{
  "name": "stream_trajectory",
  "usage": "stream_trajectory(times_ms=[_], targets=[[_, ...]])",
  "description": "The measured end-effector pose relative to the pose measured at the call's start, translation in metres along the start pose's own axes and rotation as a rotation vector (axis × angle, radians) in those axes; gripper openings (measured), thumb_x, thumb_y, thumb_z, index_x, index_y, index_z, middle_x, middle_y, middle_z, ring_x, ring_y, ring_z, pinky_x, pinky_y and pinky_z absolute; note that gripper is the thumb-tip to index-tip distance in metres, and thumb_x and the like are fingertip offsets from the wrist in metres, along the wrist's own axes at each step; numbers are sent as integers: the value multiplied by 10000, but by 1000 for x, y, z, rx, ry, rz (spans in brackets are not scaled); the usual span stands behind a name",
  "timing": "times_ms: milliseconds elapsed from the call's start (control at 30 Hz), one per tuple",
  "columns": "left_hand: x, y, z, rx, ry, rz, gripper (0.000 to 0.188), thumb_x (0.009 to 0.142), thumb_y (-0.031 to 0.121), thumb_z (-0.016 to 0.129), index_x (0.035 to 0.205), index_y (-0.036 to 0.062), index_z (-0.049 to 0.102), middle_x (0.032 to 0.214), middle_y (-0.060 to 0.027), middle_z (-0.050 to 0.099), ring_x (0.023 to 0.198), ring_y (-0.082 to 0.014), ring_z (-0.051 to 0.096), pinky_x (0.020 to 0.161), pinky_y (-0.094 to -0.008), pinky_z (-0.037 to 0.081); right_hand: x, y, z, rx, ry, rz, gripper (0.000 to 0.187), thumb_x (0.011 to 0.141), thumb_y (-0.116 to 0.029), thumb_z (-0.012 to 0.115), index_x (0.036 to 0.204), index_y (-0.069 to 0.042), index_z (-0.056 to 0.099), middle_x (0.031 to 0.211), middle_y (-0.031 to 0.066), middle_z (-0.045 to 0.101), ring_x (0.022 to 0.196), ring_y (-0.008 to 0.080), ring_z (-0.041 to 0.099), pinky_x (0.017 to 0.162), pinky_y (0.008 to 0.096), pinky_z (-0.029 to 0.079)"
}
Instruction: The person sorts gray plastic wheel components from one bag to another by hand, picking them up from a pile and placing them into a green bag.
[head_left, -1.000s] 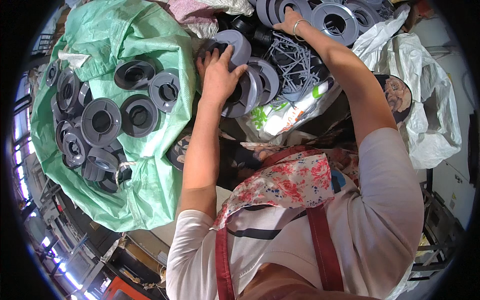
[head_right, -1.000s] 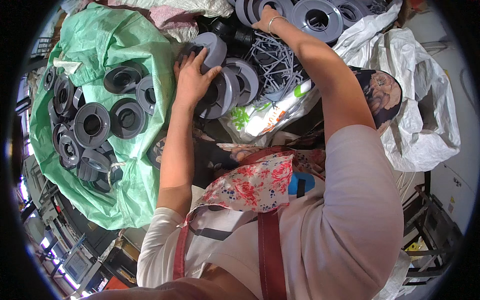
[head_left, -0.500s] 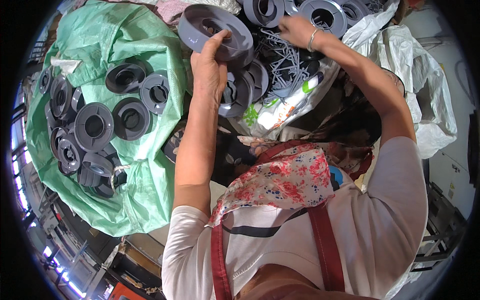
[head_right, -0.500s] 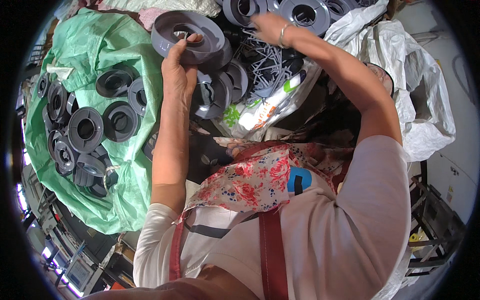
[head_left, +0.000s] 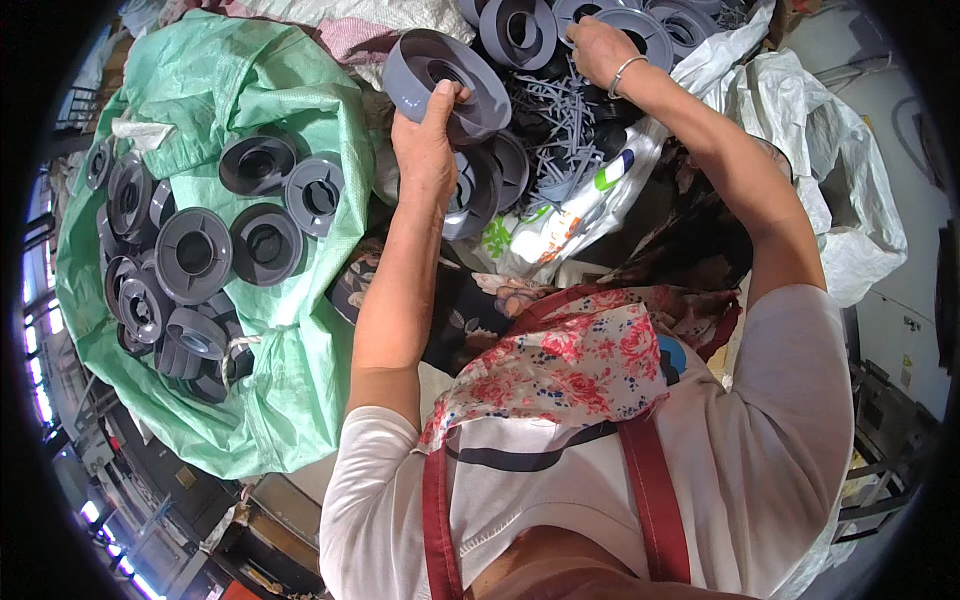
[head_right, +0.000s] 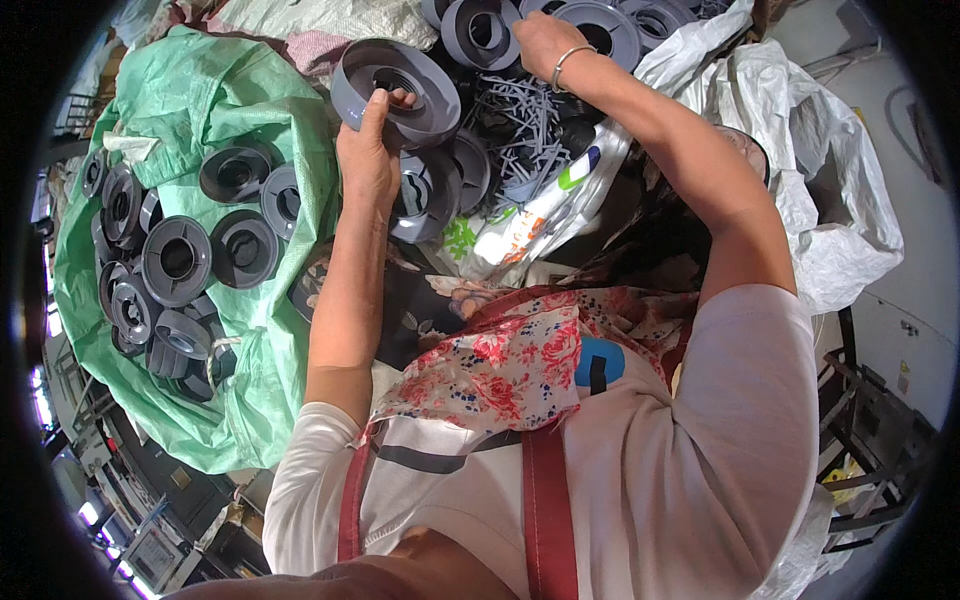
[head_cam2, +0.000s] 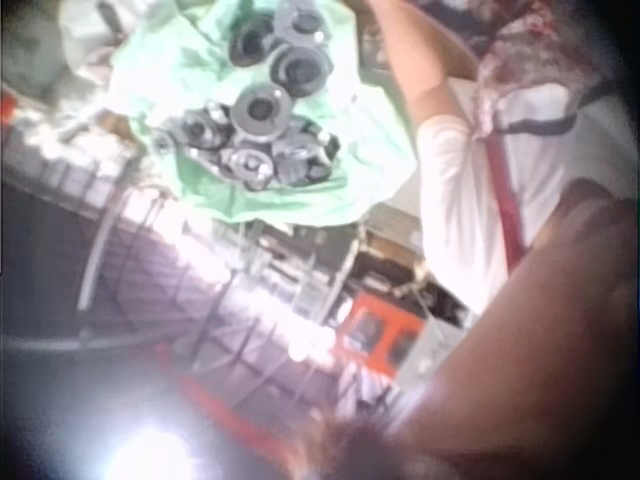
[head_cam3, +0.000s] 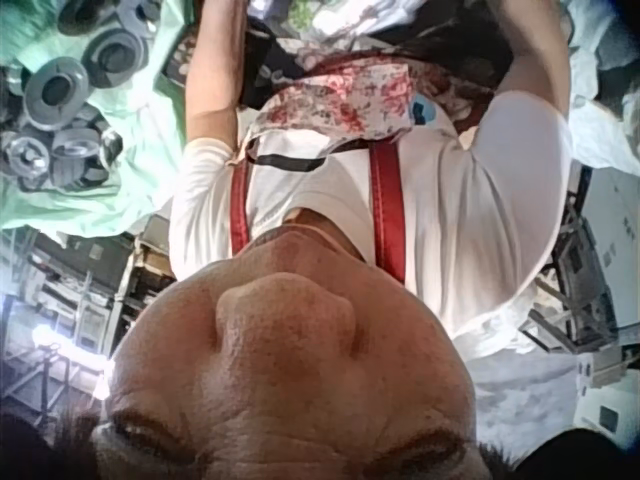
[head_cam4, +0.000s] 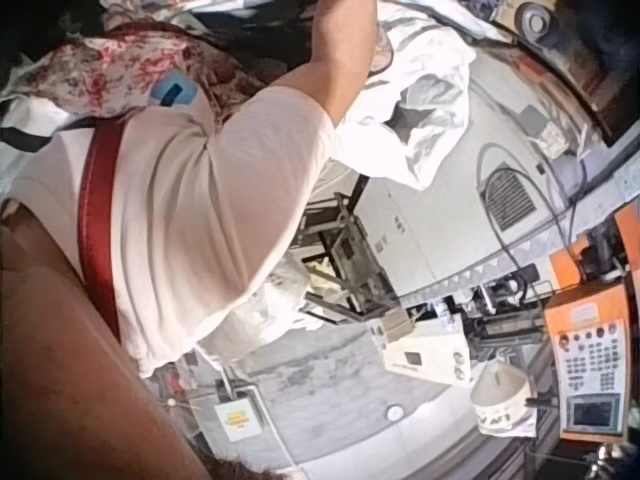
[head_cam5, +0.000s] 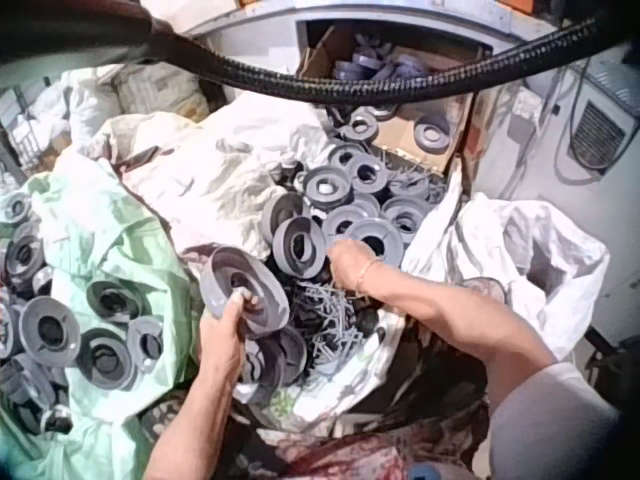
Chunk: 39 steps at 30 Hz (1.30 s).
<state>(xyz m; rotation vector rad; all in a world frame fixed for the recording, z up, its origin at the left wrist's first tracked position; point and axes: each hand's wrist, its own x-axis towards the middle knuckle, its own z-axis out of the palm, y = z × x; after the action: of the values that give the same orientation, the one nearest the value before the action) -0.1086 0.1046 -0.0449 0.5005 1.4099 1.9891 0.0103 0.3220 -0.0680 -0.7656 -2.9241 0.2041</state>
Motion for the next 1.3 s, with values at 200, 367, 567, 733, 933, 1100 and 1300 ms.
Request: stream_trajectory(times_ms=[200, 367, 567, 733, 933, 1100, 1300], targets=[[1, 6, -1, 28, 6, 38, 310, 820, 174, 630, 1034, -15, 510, 914, -99, 603, 845, -185, 582, 780, -332, 472, -40, 20, 58, -29, -572, -2, 217, 754, -25, 510, 937, 15, 620, 958, 216, 612, 935, 358, 585, 795, 414, 482], [1, 8, -6, -4, 16, 16, 336, 789, 178, 664, 1022, -17, 520, 897, -84, 605, 807, -157, 575, 773, -291, 446, -44, 32, 92, -140, -347, -24, 251, 745, -19, 538, 989, -11, 598, 983, 203, 593, 941, 343, 579, 808, 404, 483], [-1, 7, 0, 199, 16, 48, 347, 782, 196, 673, 1015, -18, 531, 921, -83, 597, 820, -158, 568, 764, -288, 449, -7, 24, 24, -55, -61, 77, 169, 711, -69, 555, 850, -5, 625, 866, 206, 622, 829, 361, 603, 745, 413, 496], [-10, 6, 13, -138, -137, -164, 395, 852, 226, 591, 1127, -41, 495, 1084, -140, 574, 959, -209, 574, 867, -337, 452, 5, -6, -24, 664, 204, -17, 296, 687, -196, 652, 906, 0, 625, 629, 61, 569, 559, 176, 541, 586, 305, 465], [-11, 13, 10, -248, -208, -255, 372, 871, 198, 558, 1145, -39, 475, 1078, -117, 563, 943, -187, 572, 832, -330, 476, -22, -74, -54, 374, -57, -175, 851, 648, -446, 721, 1283, -2, 370, 1096, 256, 502, 1013, 361, 524, 867, 378, 433], [-9, 18, 0, -191, -222, -292, 363, 865, 202, 560, 1127, -37, 482, 1047, -109, 576, 905, -174, 586, 800, -329, 494, -22, -69, -56, 414, -56, -337, 717, 624, -225, 723, 1236, -32, 402, 1051, 201, 463, 974, 345, 518, 806, 373, 461], [-9, 29, -1, -277, -314, -427, 415, 855, 224, 572, 1159, -36, 462, 1057, -107, 571, 910, -185, 588, 816, -331, 488, -24, -59, -55, 431, 34, -548, 699, 599, -99, 726, 1217, -56, 401, 1061, 163, 443, 986, 320, 507, 809, 345, 460]])
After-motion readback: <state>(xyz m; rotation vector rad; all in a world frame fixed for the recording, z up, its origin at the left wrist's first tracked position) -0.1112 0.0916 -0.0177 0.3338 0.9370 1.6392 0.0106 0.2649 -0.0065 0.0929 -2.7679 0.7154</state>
